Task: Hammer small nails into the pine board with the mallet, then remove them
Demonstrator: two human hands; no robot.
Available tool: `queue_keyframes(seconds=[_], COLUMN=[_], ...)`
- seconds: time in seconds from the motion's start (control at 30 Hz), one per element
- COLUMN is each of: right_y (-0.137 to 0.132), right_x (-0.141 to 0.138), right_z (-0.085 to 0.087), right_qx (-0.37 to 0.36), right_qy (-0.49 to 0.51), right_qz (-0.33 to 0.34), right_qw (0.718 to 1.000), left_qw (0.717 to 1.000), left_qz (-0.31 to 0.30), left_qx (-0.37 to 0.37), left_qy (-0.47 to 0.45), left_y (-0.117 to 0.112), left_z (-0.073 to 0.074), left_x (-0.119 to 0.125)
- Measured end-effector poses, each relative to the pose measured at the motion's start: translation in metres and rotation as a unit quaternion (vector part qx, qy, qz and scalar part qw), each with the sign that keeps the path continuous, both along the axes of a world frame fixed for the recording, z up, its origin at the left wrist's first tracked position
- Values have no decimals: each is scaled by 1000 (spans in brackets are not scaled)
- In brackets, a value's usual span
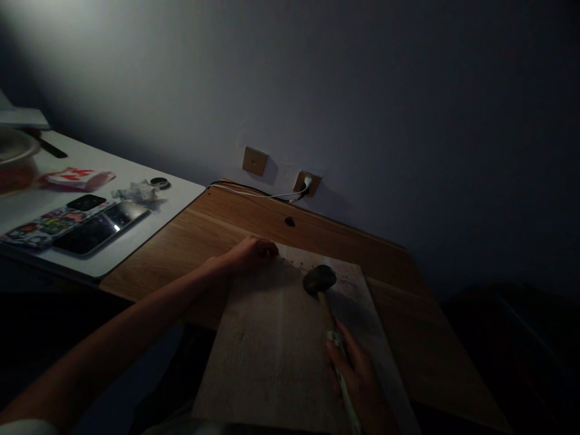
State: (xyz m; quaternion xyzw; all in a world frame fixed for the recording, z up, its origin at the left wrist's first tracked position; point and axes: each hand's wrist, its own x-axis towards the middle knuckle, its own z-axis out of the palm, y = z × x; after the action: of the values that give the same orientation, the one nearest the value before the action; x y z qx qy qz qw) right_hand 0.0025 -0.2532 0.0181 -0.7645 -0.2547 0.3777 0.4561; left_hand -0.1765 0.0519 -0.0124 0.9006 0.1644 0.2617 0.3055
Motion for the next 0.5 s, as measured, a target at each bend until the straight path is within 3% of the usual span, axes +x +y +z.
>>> queue_keyframes(seconds=[0.4,0.5], right_y=[16,29], right_x=[-17,-22], right_z=[8,12], right_qx=[30,45], right_qy=[18,9], right_qz=[26,49], right_qw=[999,998], left_qw=[999,1000], left_qz=[-1,6], left_qx=[38,16], left_qy=[-4,-6], left_y=[2,1], left_z=[-5,-6], left_x=[-3,-2])
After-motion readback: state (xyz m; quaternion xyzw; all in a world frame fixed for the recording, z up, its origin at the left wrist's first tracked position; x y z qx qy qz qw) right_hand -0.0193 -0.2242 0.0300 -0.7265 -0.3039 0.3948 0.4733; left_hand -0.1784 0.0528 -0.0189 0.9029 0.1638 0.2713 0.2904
